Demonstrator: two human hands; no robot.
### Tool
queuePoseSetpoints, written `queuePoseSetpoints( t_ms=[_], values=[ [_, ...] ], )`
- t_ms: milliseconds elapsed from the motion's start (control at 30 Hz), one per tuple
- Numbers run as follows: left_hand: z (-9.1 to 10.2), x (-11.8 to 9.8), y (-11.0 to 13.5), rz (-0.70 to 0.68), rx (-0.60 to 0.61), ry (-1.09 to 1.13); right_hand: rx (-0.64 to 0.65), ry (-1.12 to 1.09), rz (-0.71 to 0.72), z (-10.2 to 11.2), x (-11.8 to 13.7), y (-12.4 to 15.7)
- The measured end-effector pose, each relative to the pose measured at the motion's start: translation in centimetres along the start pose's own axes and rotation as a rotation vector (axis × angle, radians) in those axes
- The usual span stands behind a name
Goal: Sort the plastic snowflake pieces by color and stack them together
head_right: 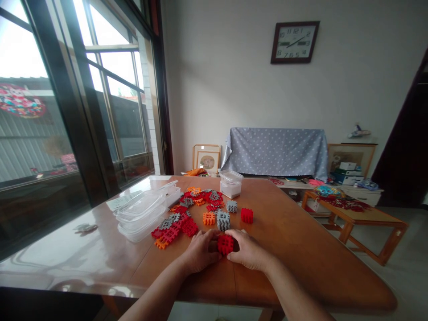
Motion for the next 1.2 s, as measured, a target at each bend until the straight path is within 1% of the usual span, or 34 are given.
queuePoseSetpoints(
  t_ms=[133, 200, 333, 400, 433, 467, 533, 567, 633, 700, 767, 867, 1000, 1100, 1200],
  values=[
    [0.3, 0.3, 0.1, -0.009, -0.037, 0.095, -0.003, 0.059, 0.045, 0.2, 0.7, -0.3],
    [0.2, 1.1, 0.0, 0.037, -0.062, 0.176, -0.001, 0.061, 0.044, 0.2, 0.6, -0.3],
    [-0.1, 3.3, -0.2, 0.263, -0.098, 0.478, 0.010, 0.014, 0.021, 0.4, 0.1, 0.1],
    [-0.6, 3.6, 0.1, 0.373, -0.061, 0.673, 0.002, -0.054, -0.004, 0.7, 0.0, 0.6],
    [-0.9, 3.4, 0.3, 0.416, -0.019, 0.773, -0.015, -0.113, -0.035, 0.8, -0.1, 1.0],
    [-1.2, 3.0, 0.6, 0.452, 0.029, 0.866, -0.044, -0.191, -0.079, 0.8, -0.2, 1.5],
    [-1.5, 2.3, 1.2, 0.499, 0.093, 1.022, -0.156, -0.383, -0.182, 0.9, -0.4, 2.6],
    [-1.6, 1.9, 1.5, 0.515, 0.114, 1.087, -0.233, -0.480, -0.225, 0.8, -0.3, 3.2],
    [-1.6, 1.5, 2.0, 0.532, 0.146, 1.181, -0.400, -0.642, -0.266, 0.6, 0.3, 4.3],
    [-1.8, 1.3, 2.3, 0.541, 0.180, 1.222, -0.508, -0.772, -0.326, -0.3, 0.8, 5.1],
    [-2.0, 1.2, 2.5, 0.560, 0.216, 1.225, -0.584, -0.872, -0.375, -1.2, 1.2, 5.7],
    [-2.2, 1.3, 2.6, 0.602, 0.252, 1.211, -0.671, -0.974, -0.391, -1.7, 1.5, 6.0],
    [-2.5, 1.0, 2.5, 0.632, 0.302, 1.180, -0.676, -1.048, -0.396, -2.1, 1.3, 5.8],
    [-2.8, 0.4, 2.3, 0.613, 0.338, 1.170, -0.673, -1.046, -0.388, -2.1, 1.3, 5.6],
    [-3.1, -0.2, 2.0, 0.595, 0.350, 1.195, -0.695, -1.021, -0.391, -1.9, 1.1, 5.7]
  ],
)
Point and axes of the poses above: each hand's wrist, its own y-axis away from the middle knuckle, its own z-axis out of the back of the hand, x = y × z, the point moved 9 cm from there along -y, towards the middle knuckle, and after that the axes turned 13 degrees about z, right-handed, at the moved point
